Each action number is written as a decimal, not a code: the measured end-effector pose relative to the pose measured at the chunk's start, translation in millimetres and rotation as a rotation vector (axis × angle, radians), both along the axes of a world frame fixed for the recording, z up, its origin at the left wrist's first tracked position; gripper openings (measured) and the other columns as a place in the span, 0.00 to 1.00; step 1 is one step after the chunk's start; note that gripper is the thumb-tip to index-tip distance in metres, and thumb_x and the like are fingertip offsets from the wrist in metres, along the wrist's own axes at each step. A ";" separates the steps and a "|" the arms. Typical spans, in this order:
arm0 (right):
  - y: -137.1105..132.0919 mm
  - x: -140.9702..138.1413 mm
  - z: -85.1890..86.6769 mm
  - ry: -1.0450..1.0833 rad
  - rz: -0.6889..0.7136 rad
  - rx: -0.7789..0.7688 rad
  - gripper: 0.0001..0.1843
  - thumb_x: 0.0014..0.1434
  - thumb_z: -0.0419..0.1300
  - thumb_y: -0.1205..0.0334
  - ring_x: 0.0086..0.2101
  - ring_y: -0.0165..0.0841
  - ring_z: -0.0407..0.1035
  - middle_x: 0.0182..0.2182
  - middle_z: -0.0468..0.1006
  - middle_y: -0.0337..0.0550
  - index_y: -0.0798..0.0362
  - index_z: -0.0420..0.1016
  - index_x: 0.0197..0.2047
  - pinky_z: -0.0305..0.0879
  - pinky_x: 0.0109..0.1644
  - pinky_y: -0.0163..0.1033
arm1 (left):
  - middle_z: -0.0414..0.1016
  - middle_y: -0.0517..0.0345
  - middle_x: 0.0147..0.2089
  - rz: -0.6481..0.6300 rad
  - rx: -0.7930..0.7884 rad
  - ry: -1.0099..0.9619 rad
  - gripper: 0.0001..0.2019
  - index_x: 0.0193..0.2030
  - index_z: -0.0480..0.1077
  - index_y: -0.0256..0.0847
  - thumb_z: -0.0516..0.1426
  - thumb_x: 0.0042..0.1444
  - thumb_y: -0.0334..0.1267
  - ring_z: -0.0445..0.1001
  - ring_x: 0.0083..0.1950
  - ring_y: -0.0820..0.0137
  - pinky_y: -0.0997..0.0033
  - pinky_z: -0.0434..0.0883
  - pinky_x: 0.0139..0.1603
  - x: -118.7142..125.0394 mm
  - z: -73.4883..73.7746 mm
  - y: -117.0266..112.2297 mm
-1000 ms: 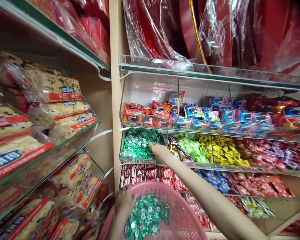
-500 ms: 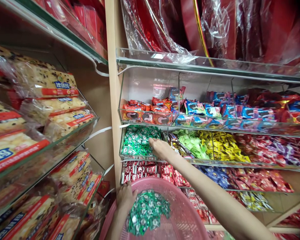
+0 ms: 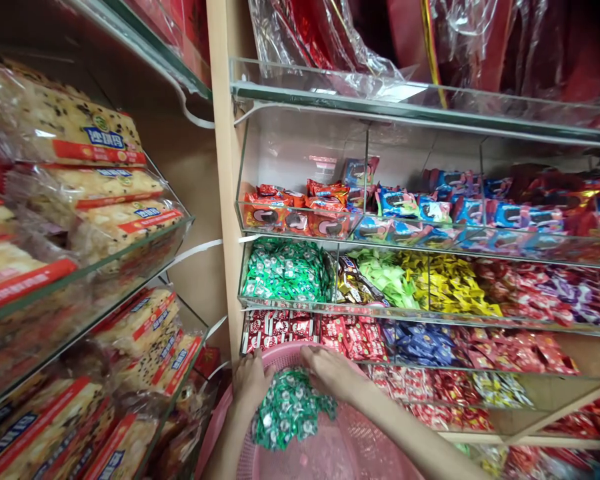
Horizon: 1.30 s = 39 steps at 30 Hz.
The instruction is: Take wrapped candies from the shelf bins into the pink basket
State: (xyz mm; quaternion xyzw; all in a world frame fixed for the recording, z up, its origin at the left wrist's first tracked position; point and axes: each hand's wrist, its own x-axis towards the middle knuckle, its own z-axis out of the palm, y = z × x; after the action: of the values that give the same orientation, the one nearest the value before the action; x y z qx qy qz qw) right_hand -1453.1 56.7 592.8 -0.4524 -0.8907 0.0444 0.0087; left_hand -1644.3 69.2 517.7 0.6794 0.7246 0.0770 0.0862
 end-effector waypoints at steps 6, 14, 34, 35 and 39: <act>9.0 9.6 -45.7 -0.136 -0.092 -0.001 0.21 0.49 0.55 0.75 0.38 0.39 0.70 0.37 0.75 0.49 0.60 0.63 0.48 0.57 0.34 0.38 | 0.70 0.43 0.51 0.004 0.000 0.010 0.26 0.58 0.60 0.30 0.48 0.57 0.45 0.67 0.52 0.60 0.64 0.61 0.52 0.7 2.4 -1.0; 8.5 -0.9 -51.1 -0.174 -0.141 0.012 0.27 0.48 0.57 0.75 0.38 0.41 0.71 0.41 0.75 0.54 0.61 0.60 0.53 0.61 0.34 0.39 | 0.70 0.42 0.51 0.011 -0.012 0.013 0.26 0.58 0.60 0.31 0.48 0.57 0.45 0.67 0.52 0.60 0.63 0.60 0.53 1.3 7.1 -2.4; 76.2 -17.3 114.1 0.260 0.074 0.193 0.10 0.51 0.57 0.71 0.34 0.29 0.65 0.35 0.73 0.41 0.54 0.69 0.39 0.55 0.34 0.31 | 0.70 0.43 0.51 -0.003 -0.015 0.003 0.26 0.57 0.60 0.30 0.46 0.56 0.46 0.68 0.51 0.59 0.63 0.61 0.51 -2.1 -0.3 1.8; 85.6 -15.8 115.7 0.201 0.090 0.156 0.12 0.49 0.59 0.72 0.34 0.29 0.65 0.35 0.73 0.41 0.54 0.70 0.39 0.55 0.34 0.31 | 0.70 0.43 0.51 -0.002 -0.020 0.001 0.27 0.58 0.60 0.30 0.47 0.56 0.46 0.67 0.51 0.59 0.63 0.61 0.52 -2.3 -0.6 2.2; 108.3 -13.2 113.7 0.044 0.107 0.085 0.16 0.44 0.60 0.74 0.34 0.29 0.65 0.36 0.73 0.41 0.55 0.71 0.39 0.55 0.33 0.30 | 0.69 0.43 0.52 0.001 -0.029 -0.006 0.27 0.58 0.60 0.30 0.46 0.56 0.46 0.67 0.52 0.59 0.63 0.60 0.53 -2.6 -2.6 3.3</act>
State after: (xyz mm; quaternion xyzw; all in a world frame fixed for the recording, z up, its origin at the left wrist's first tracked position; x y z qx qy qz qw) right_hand -1466.3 165.0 706.6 -0.4023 -0.9142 0.0167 0.0454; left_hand -1647.0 72.5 515.1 0.6774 0.7258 0.0687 0.0983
